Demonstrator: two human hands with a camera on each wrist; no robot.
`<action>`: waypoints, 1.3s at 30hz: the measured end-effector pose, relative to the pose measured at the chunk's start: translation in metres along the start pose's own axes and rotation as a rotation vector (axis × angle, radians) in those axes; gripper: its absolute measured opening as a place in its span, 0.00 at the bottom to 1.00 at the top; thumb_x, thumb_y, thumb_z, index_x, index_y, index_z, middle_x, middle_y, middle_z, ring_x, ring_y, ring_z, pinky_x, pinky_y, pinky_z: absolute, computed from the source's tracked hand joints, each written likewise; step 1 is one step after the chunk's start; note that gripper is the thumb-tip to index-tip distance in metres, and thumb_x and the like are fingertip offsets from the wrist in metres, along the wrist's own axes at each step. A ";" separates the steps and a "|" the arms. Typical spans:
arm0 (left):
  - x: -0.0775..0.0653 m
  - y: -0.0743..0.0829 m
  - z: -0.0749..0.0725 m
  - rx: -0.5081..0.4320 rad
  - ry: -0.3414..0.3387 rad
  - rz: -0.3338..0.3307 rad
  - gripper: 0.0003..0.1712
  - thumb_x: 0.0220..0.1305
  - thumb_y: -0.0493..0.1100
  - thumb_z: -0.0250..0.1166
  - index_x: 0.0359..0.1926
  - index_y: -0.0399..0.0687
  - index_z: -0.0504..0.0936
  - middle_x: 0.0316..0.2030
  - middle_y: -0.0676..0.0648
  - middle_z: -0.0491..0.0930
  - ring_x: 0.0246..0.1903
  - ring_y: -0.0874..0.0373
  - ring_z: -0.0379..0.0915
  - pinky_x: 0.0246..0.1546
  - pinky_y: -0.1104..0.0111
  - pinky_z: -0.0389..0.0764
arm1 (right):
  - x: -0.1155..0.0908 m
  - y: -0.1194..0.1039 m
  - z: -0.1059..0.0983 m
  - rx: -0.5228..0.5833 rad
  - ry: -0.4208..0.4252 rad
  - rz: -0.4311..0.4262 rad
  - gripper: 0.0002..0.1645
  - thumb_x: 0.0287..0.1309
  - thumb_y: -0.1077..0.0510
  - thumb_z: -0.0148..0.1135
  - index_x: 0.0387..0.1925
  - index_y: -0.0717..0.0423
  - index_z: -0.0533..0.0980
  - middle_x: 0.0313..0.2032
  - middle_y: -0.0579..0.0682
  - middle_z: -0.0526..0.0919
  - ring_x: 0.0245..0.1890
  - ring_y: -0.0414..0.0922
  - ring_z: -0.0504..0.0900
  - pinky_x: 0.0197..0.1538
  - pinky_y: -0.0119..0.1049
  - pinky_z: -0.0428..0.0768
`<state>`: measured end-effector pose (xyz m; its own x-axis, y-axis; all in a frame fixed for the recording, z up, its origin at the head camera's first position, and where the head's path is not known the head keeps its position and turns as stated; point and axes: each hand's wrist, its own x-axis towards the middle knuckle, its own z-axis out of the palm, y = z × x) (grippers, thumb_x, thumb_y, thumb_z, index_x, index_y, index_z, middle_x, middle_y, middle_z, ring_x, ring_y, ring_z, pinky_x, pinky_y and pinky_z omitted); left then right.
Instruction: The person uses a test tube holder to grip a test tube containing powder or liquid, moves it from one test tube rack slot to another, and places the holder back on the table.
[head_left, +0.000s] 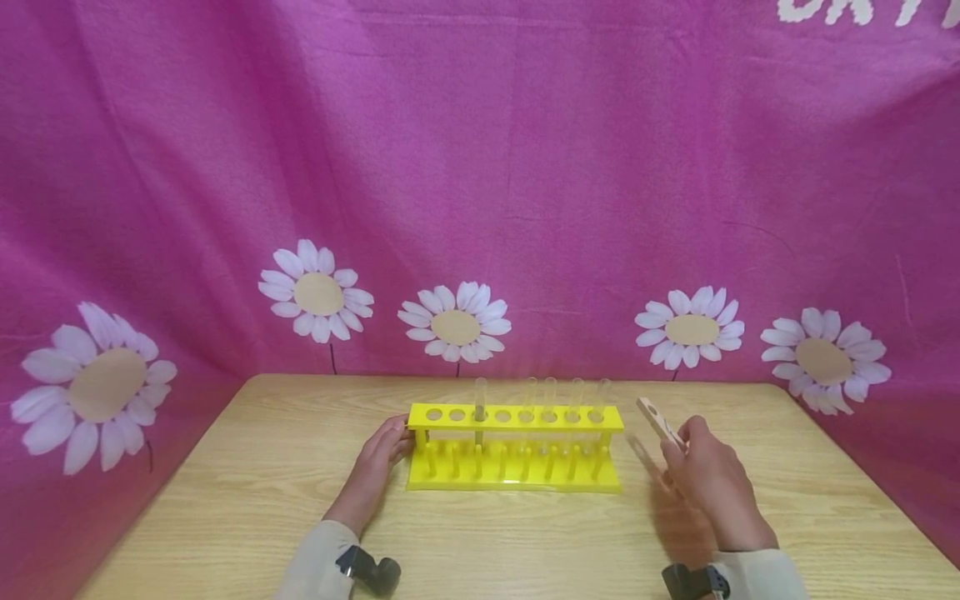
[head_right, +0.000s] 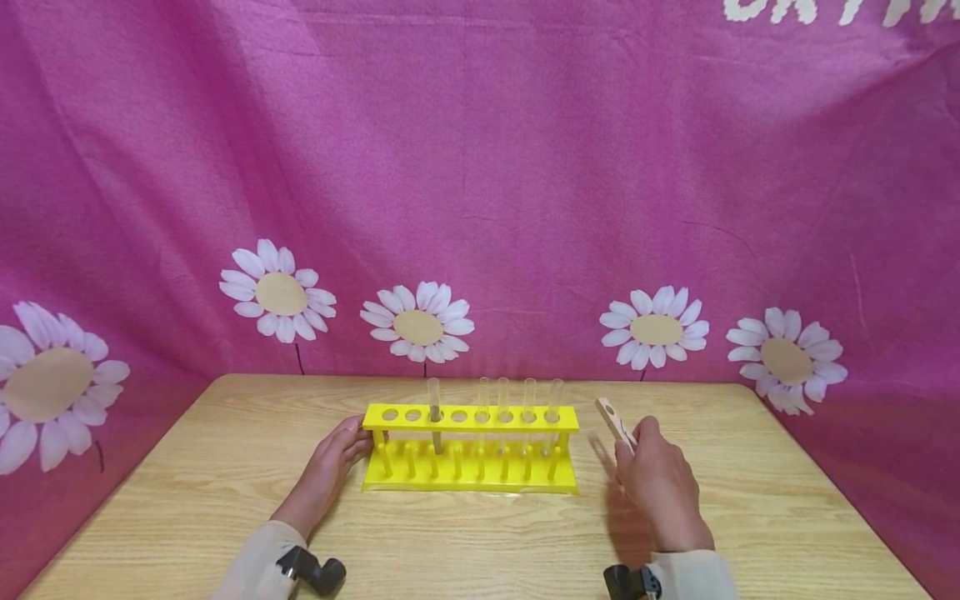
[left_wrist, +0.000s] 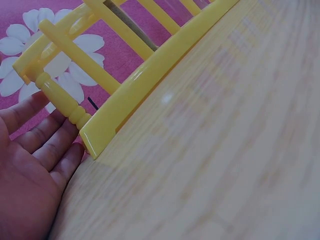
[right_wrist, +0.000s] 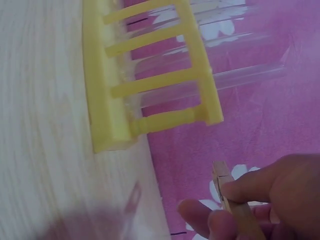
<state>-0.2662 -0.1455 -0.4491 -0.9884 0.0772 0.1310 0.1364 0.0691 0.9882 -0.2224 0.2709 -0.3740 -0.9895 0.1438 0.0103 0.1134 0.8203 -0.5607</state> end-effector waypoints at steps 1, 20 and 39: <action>0.000 0.000 0.000 0.001 0.000 0.002 0.31 0.74 0.59 0.42 0.64 0.43 0.70 0.60 0.41 0.72 0.59 0.45 0.69 0.67 0.51 0.63 | -0.001 -0.001 -0.001 0.008 -0.002 0.000 0.14 0.67 0.54 0.48 0.44 0.62 0.62 0.26 0.52 0.84 0.22 0.46 0.74 0.23 0.36 0.69; 0.000 -0.002 0.000 0.037 0.010 -0.025 0.33 0.72 0.64 0.42 0.63 0.48 0.71 0.59 0.44 0.73 0.59 0.47 0.69 0.66 0.52 0.65 | -0.008 -0.016 -0.015 0.066 0.035 0.002 0.22 0.62 0.59 0.52 0.47 0.74 0.60 0.24 0.54 0.84 0.23 0.44 0.80 0.23 0.36 0.73; 0.001 -0.002 0.000 0.034 0.006 -0.019 0.32 0.72 0.63 0.43 0.63 0.47 0.70 0.59 0.44 0.73 0.59 0.47 0.69 0.66 0.51 0.65 | -0.028 -0.043 -0.030 0.098 0.106 -0.107 0.28 0.68 0.50 0.52 0.58 0.68 0.65 0.28 0.51 0.86 0.18 0.42 0.79 0.21 0.37 0.73</action>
<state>-0.2675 -0.1455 -0.4514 -0.9912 0.0692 0.1127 0.1195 0.1043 0.9873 -0.1971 0.2480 -0.3251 -0.9799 0.1206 0.1587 -0.0064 0.7766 -0.6299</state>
